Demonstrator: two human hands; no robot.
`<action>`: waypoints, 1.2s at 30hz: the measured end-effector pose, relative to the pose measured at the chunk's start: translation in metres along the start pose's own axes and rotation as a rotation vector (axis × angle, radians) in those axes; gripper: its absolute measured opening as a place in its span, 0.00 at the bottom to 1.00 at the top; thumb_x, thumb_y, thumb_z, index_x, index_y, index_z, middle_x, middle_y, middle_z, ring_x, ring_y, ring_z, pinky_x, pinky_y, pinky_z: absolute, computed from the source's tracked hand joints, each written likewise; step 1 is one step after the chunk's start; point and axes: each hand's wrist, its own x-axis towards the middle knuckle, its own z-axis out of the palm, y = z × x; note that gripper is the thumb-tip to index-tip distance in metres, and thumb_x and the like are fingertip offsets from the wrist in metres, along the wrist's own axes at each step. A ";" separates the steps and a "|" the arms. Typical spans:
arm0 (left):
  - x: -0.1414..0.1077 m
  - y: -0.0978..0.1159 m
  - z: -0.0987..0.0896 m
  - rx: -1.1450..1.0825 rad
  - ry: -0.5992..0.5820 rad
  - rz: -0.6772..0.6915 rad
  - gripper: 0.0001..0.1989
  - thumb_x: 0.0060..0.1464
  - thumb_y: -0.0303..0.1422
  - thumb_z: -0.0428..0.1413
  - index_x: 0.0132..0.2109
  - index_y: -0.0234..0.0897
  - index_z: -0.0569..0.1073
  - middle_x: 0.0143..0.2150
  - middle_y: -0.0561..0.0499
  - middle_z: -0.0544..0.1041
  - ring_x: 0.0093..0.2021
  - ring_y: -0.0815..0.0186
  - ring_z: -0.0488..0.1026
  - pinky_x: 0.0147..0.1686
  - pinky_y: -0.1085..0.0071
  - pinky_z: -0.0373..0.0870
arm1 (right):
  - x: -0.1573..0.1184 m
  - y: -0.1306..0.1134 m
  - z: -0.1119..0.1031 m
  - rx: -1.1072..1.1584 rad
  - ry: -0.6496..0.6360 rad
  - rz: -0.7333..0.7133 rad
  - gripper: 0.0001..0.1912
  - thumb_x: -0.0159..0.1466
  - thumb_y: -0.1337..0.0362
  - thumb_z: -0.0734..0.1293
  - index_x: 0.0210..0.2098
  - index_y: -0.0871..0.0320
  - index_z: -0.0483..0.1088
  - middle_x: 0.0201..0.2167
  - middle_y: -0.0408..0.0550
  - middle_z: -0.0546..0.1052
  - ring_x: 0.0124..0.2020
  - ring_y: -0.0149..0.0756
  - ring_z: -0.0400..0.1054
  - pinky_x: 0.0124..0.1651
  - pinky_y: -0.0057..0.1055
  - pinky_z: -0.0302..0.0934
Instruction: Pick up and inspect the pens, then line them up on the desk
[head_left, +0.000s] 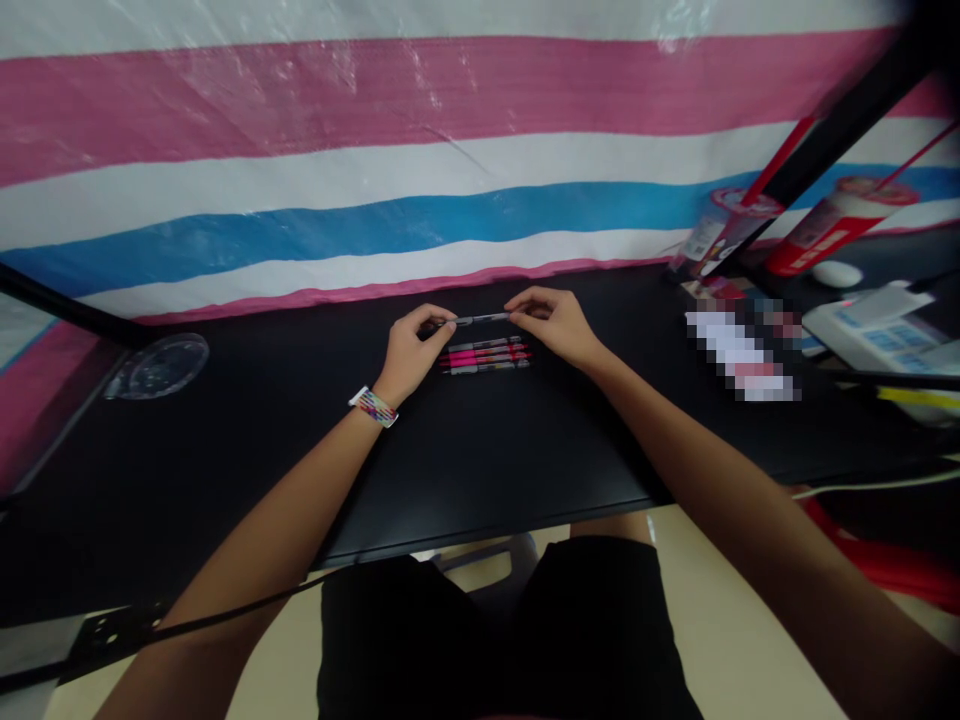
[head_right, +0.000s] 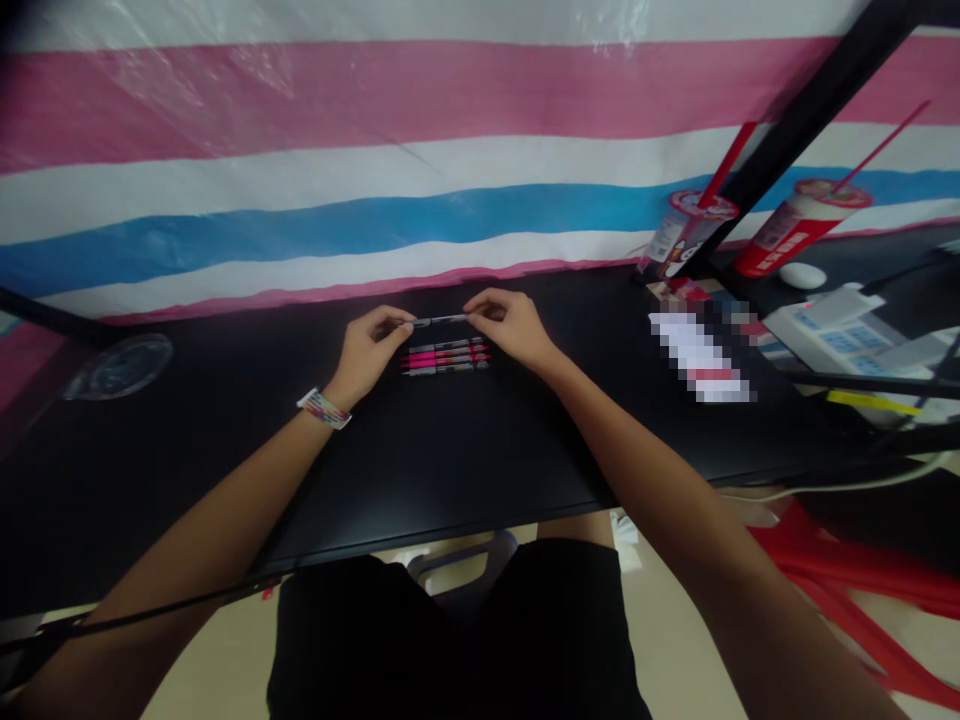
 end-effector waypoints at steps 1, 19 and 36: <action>0.000 -0.001 0.000 0.006 -0.005 -0.005 0.04 0.64 0.35 0.66 0.44 0.45 0.85 0.44 0.47 0.88 0.45 0.57 0.83 0.51 0.56 0.78 | 0.000 0.001 -0.001 -0.062 -0.012 -0.014 0.04 0.64 0.61 0.76 0.39 0.52 0.85 0.41 0.49 0.86 0.42 0.45 0.79 0.55 0.48 0.72; -0.002 -0.003 0.003 0.326 -0.121 0.025 0.05 0.60 0.31 0.66 0.38 0.48 0.86 0.39 0.50 0.86 0.44 0.52 0.77 0.54 0.51 0.66 | 0.001 0.008 -0.007 -0.441 -0.204 -0.174 0.09 0.64 0.65 0.71 0.35 0.49 0.85 0.38 0.49 0.85 0.43 0.50 0.75 0.59 0.53 0.66; -0.002 -0.003 0.002 0.343 -0.128 -0.027 0.08 0.63 0.29 0.63 0.38 0.47 0.86 0.39 0.49 0.85 0.46 0.49 0.75 0.52 0.50 0.65 | -0.004 -0.004 0.002 -0.486 -0.162 -0.226 0.12 0.64 0.69 0.68 0.37 0.51 0.85 0.39 0.52 0.84 0.46 0.54 0.73 0.58 0.55 0.65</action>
